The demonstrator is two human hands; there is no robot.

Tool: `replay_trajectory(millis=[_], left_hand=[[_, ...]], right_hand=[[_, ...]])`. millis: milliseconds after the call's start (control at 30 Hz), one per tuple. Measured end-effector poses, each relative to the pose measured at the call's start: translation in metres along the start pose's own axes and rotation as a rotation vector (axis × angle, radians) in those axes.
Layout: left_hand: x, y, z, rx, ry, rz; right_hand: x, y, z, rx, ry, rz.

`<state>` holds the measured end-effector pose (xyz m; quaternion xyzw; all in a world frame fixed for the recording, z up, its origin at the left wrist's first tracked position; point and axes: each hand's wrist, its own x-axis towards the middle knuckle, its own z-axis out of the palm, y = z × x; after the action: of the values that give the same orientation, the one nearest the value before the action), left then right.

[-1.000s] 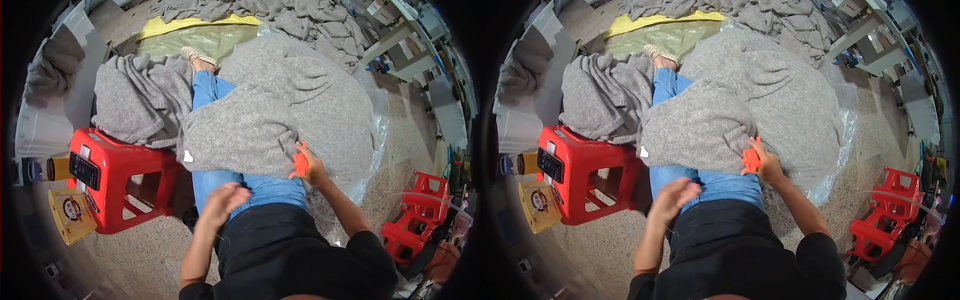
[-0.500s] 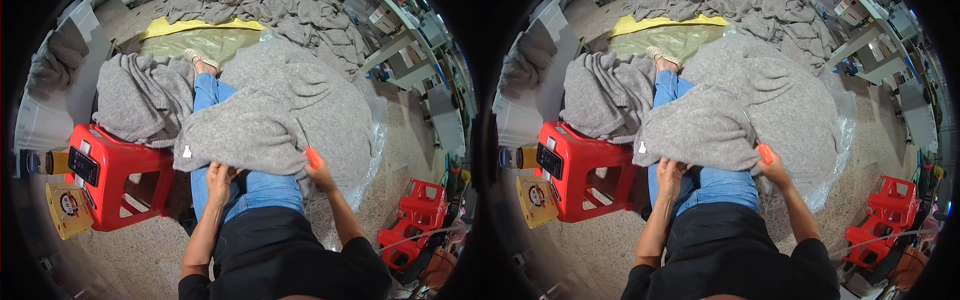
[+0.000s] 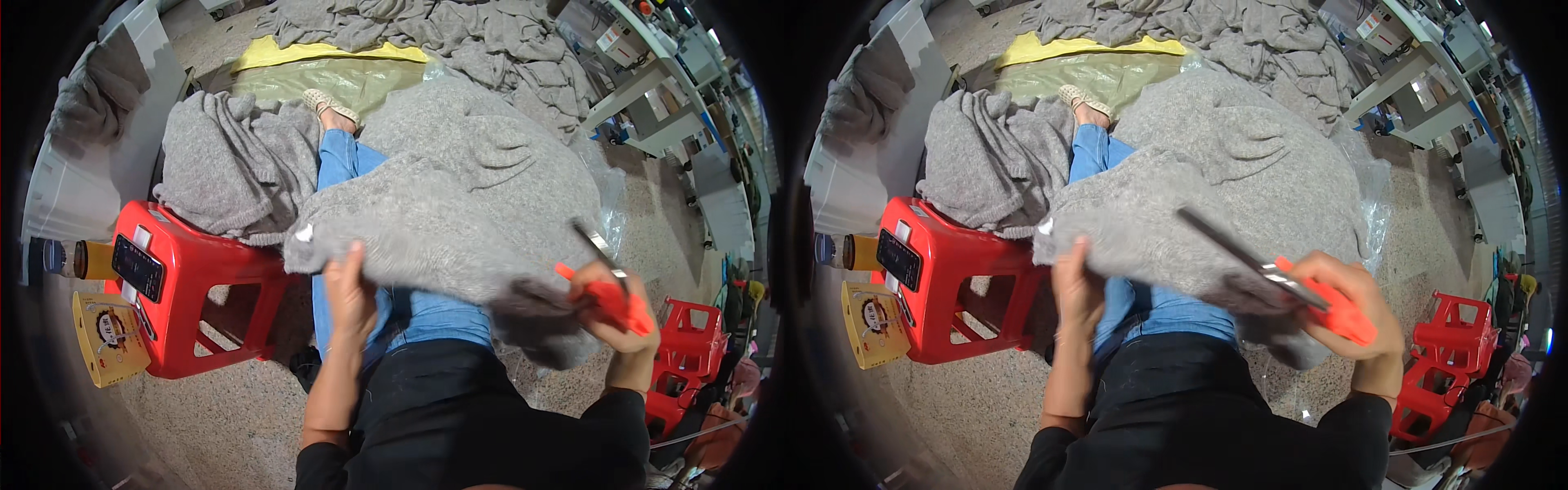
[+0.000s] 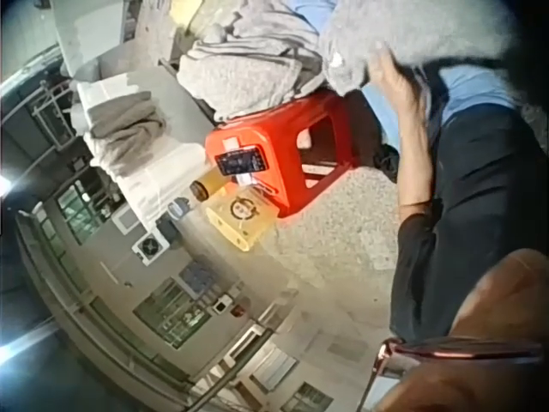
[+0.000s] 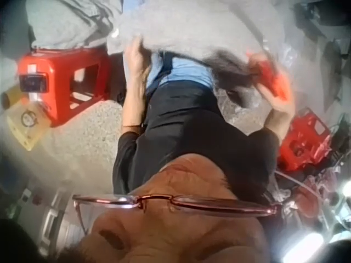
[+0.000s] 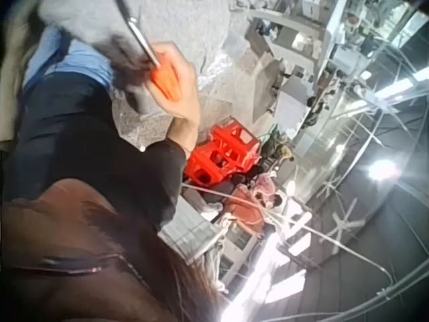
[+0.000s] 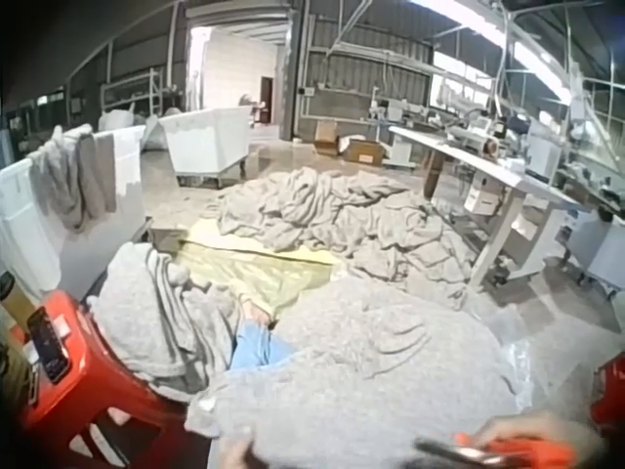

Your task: Trimming excess threads and edges from a large piece of grey fabric using scissors.

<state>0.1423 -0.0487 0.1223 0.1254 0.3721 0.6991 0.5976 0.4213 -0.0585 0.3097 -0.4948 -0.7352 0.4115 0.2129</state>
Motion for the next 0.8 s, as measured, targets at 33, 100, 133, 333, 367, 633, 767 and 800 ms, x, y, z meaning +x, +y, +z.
replay_trajectory(millis=[33,100,133,333,367,633,767,800], left_hand=[[-0.013,0.037,0.01,0.134,-0.008,0.059],[-0.023,0.086,0.024,0.273,-0.048,0.134],[-0.02,0.101,0.028,0.291,-0.06,0.127],[0.132,0.043,-0.013,0.275,-0.013,-0.137],[0.161,0.019,-0.04,0.234,0.052,-0.247],[0.092,-0.073,-0.094,0.278,0.021,-0.313],[0.05,-0.072,-0.076,0.245,0.025,-0.475],[0.046,-0.08,-0.079,0.268,-0.038,-0.427]], right_hand=[[-0.005,-0.008,-0.003,0.071,0.029,0.051],[-0.006,-0.018,-0.009,0.029,0.024,0.196],[0.002,-0.01,-0.007,0.077,0.055,0.119],[0.118,0.098,0.028,0.058,0.223,-0.017],[0.138,0.117,0.039,-0.104,0.214,0.072],[0.103,0.178,0.087,-0.484,0.139,0.346],[0.075,0.174,0.103,-0.498,0.169,0.12],[0.07,0.165,0.108,-0.452,0.142,0.044]])
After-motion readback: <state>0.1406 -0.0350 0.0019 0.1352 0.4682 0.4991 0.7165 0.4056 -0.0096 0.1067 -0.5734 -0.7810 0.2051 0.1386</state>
